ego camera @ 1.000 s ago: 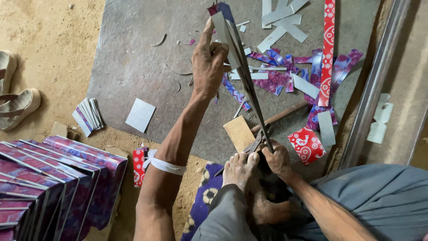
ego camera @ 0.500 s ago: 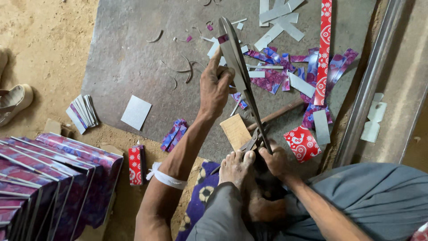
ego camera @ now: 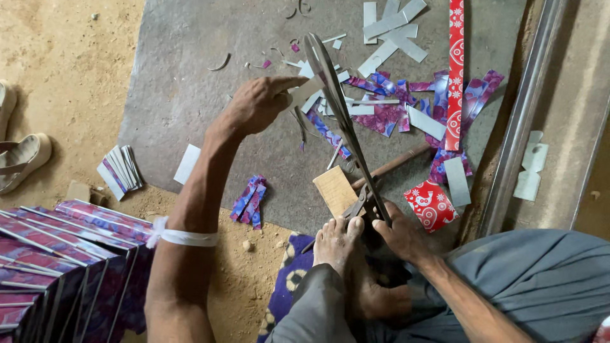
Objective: The person sits on the floor and uses a foot-operated guillotine-style cutter to trim small rectangular pieces of patterned paper. They repeatedly pick up pieces, align them against the cutter's guide, press the lever with their foot to slice, and place the trimmed pieces aside.
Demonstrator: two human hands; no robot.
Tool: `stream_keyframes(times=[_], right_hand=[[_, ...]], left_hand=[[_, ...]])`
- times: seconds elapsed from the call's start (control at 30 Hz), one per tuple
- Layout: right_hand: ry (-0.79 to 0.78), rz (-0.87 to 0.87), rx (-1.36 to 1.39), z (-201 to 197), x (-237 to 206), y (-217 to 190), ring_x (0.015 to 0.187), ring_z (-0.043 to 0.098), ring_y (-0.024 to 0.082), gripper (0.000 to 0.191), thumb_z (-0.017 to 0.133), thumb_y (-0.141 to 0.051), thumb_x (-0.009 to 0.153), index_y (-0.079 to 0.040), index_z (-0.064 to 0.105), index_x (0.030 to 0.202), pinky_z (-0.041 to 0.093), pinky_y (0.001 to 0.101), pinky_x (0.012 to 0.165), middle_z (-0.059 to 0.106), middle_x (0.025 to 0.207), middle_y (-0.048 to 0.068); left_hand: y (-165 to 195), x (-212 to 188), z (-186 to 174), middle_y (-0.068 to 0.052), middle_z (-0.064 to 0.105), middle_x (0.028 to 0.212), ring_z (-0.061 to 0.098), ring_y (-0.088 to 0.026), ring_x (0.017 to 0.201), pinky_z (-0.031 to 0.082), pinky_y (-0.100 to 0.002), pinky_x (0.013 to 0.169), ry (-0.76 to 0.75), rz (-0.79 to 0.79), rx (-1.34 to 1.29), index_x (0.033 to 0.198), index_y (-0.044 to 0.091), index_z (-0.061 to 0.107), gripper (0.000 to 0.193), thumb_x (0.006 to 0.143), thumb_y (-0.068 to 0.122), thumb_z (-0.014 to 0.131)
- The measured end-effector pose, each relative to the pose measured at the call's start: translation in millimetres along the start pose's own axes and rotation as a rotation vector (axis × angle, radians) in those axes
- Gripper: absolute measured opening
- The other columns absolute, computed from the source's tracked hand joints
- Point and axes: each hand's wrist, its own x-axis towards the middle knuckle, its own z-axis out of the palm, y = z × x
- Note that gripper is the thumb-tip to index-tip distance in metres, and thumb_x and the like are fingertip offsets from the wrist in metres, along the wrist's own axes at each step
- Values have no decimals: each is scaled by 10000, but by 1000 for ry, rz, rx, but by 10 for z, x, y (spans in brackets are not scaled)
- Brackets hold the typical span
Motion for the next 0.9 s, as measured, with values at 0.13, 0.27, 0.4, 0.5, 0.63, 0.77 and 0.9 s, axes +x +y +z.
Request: stream_keyframes(times=[0.13, 0.27, 0.4, 0.5, 0.63, 0.77, 0.9], right_hand=[[-6, -101, 26, -43, -69, -65, 1208, 594, 345, 543, 587, -255, 876, -16, 535, 1361, 449, 436, 1027, 625, 1272, 205], [31, -200, 15, -75, -119, -136, 1253, 550, 384, 596, 613, -245, 873, -15, 513, 1414, 414, 459, 1049, 594, 1324, 232], [-14, -18, 72, -121, -122, -213, 1119, 642, 340, 568, 621, -261, 834, -59, 551, 1361, 483, 430, 986, 671, 1175, 188], [57, 44, -23, -57, -39, -143, 1031, 712, 312, 397, 609, -272, 887, -50, 622, 1216, 540, 406, 934, 728, 1041, 182], [69, -74, -42, -97, 88, -115, 988, 719, 305, 281, 579, -251, 952, -60, 692, 1125, 547, 402, 864, 750, 1007, 172], [-10, -73, -28, -259, 183, -246, 938, 703, 286, 427, 663, -320, 896, -36, 641, 1213, 542, 389, 821, 724, 996, 153], [195, -112, 108, -518, 367, -409, 875, 651, 201, 391, 620, -373, 992, -68, 669, 1232, 533, 360, 746, 693, 968, 86]], left_hand=[[78, 47, -65, -187, 764, 936, 637, -251, 659, 560, -406, 687, -82, 48, 56, 1448, 214, 622, 470, 1011, 103, 486], [135, 57, -49, -154, 760, 1114, 718, -205, 768, 587, -388, 728, -33, 162, -75, 1390, 174, 649, 441, 1001, 73, 468], [176, 50, -48, -145, 765, 1100, 724, -240, 818, 577, -408, 773, -34, 101, -69, 1389, 167, 654, 450, 984, 72, 484], [233, 33, -58, -132, 767, 1072, 714, -248, 798, 578, -410, 756, -66, 37, -73, 1386, 181, 657, 469, 965, 74, 481], [179, -76, -40, -138, 758, 1012, 683, -223, 767, 558, -386, 695, 8, 118, -165, 1326, 98, 674, 393, 984, 101, 482], [-85, -493, 272, -139, 667, 863, 584, -203, 680, 526, -356, 585, 76, -129, -402, 1069, 41, 643, 221, 1049, 192, 482], [-365, -1261, 890, -71, 591, 881, 552, -139, 722, 524, -339, 592, 315, -142, -819, 980, 44, 523, 256, 1070, 280, 479]])
